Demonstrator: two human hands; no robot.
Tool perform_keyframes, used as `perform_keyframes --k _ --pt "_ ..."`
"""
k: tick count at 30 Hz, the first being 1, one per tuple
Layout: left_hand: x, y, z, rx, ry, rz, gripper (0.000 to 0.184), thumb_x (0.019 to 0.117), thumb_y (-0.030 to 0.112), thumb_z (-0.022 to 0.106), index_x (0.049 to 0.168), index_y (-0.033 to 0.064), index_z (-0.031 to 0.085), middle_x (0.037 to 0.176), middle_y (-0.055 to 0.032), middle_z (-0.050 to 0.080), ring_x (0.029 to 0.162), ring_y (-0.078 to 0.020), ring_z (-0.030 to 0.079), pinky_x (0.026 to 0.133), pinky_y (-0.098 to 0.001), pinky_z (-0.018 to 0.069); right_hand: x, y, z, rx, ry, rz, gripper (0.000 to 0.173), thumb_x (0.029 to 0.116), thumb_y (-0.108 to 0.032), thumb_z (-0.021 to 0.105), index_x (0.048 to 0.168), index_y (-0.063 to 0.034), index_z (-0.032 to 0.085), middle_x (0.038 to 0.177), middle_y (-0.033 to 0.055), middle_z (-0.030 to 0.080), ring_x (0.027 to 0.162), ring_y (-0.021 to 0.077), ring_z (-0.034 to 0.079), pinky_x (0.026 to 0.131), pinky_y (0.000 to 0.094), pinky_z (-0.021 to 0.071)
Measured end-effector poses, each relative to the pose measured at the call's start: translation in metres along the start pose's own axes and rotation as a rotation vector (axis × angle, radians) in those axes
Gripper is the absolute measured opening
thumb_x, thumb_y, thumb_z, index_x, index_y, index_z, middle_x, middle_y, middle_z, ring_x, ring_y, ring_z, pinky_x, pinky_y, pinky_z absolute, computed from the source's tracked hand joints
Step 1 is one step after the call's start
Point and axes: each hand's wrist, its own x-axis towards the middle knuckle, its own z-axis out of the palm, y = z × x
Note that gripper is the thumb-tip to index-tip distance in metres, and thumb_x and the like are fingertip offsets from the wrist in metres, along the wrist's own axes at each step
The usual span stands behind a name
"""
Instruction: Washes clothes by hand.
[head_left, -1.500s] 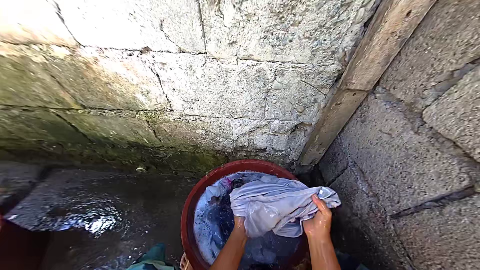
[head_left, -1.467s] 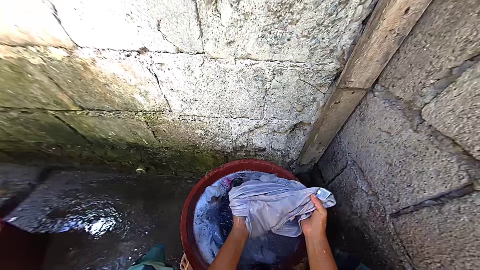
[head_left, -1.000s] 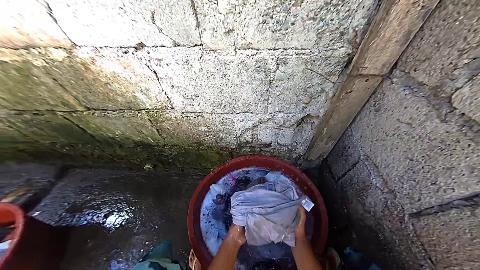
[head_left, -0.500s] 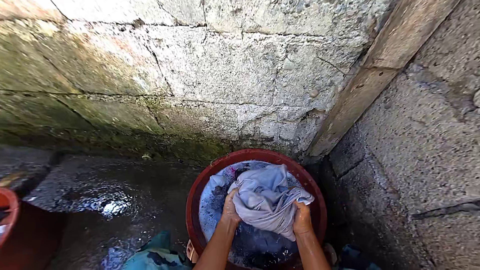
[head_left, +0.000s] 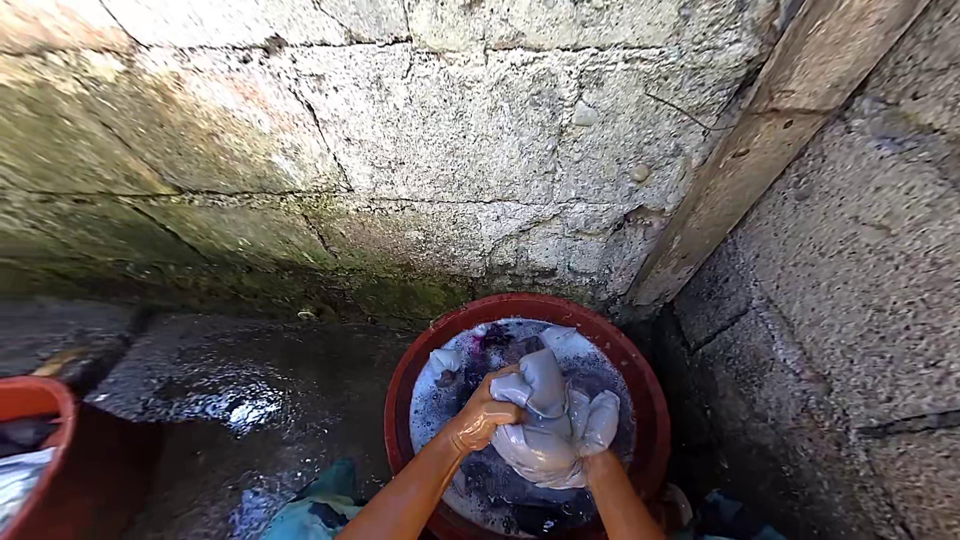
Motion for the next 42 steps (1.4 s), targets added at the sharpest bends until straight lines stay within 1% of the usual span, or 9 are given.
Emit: perform_keyframes --k 2,5,10,12,16,20,27,31,42 --pt "-0.009 -0.004 0.003 -0.133 0.045 -0.031 0.04 0.0712 -0.009 0.058 0.1 0.0164 0.07 0.092 0.0075 0.076 0.085 -0.0016 0.071 0.078 -0.0236 0.06 0.026 0.057 -0.004 -0.009 0.118 -0.238 0.019 0.104 0.001 0.048 0.111 0.0158 0.057 0.098 0.0194 0.065 0.091 0.0117 0.063 0.079 0.0201 0.0519" --pt "-0.019 -0.014 0.013 -0.34 0.267 -0.041 0.029 0.0778 -0.006 0.053 0.098 0.0112 0.064 0.086 -0.0008 0.075 0.079 -0.0084 0.073 0.072 -0.0283 0.0616 -0.007 0.011 0.002 -0.177 -0.083 0.192 0.037 0.1104 -0.006 0.038 0.141 0.013 0.047 0.14 0.0243 0.056 0.13 0.0198 0.054 0.111 0.031 0.0407" --pt "-0.011 -0.02 0.019 -0.619 0.708 -0.005 0.028 0.1017 0.014 0.033 0.103 0.0085 0.06 0.085 -0.0065 0.072 0.079 -0.0163 0.073 0.07 -0.0361 0.0626 -0.065 -0.07 0.042 0.657 -0.048 0.38 0.047 0.1136 -0.022 0.017 0.127 -0.0009 0.056 0.104 0.0129 0.065 0.095 0.0159 0.062 0.092 0.0339 0.0515" --pt "-0.002 -0.022 0.008 -0.669 0.783 -0.001 0.033 0.1058 0.023 0.03 0.1 0.0086 0.06 0.085 -0.008 0.071 0.08 -0.019 0.072 0.07 -0.0399 0.062 -0.013 0.009 0.028 0.832 -0.474 0.004 0.057 0.1071 -0.045 0.015 0.129 -0.0092 0.054 0.111 0.0099 0.07 0.103 0.0207 0.069 0.085 0.0437 0.0602" --pt "0.005 -0.024 -0.003 -0.206 0.95 0.044 0.019 0.0971 0.003 0.049 0.114 0.0007 0.057 0.091 -0.0101 0.067 0.082 -0.0165 0.068 0.074 -0.0359 0.0595 0.009 0.013 0.023 0.975 -0.541 0.185 0.094 0.0823 -0.091 0.036 0.133 -0.0161 0.06 0.121 0.0163 0.071 0.109 0.0376 0.069 0.08 0.059 0.0589" --pt "-0.015 -0.028 0.005 0.503 0.675 0.326 0.05 0.0661 0.006 0.075 0.111 -0.0136 0.062 0.102 -0.0136 0.07 0.097 -0.0102 0.067 0.089 -0.0266 0.0563 0.007 0.004 0.022 0.902 -0.528 0.285 0.097 0.0864 -0.09 0.024 0.147 -0.0185 0.048 0.136 0.0208 0.062 0.123 0.0436 0.06 0.091 0.0671 0.0526" --pt "-0.071 -0.036 0.038 1.215 0.02 0.762 0.017 0.0885 0.04 0.067 0.089 0.0246 0.073 0.09 -0.0038 0.072 0.089 -0.0275 0.067 0.078 -0.0487 0.0516 0.0 -0.02 0.004 0.422 -0.546 -0.158 0.041 0.1031 -0.002 0.027 0.088 -0.008 0.065 0.076 -0.0043 0.069 0.074 -0.0022 0.064 0.072 0.0161 0.0535" --pt "-0.082 -0.047 0.055 1.352 -0.179 0.768 0.013 0.0891 0.035 0.066 0.092 0.0252 0.074 0.091 -0.0008 0.071 0.087 -0.0254 0.067 0.064 -0.0434 0.0516 0.03 -0.071 0.031 -0.694 -0.781 -0.228 0.03 0.1073 -0.005 0.044 0.127 0.0139 0.057 0.123 0.0186 0.064 0.113 0.0099 0.057 0.103 0.0237 0.0424" --pt "-0.055 -0.101 0.083 1.351 -0.379 0.488 0.037 0.0765 0.017 0.08 0.113 0.013 0.076 0.111 -0.0122 0.072 0.102 -0.0366 0.069 0.066 -0.0499 0.0569 0.053 -0.06 0.034 -1.175 -0.726 0.149 0.06 0.1055 -0.048 0.048 0.13 0.0044 0.063 0.134 0.0239 0.062 0.128 0.033 0.058 0.11 0.0541 0.0416"
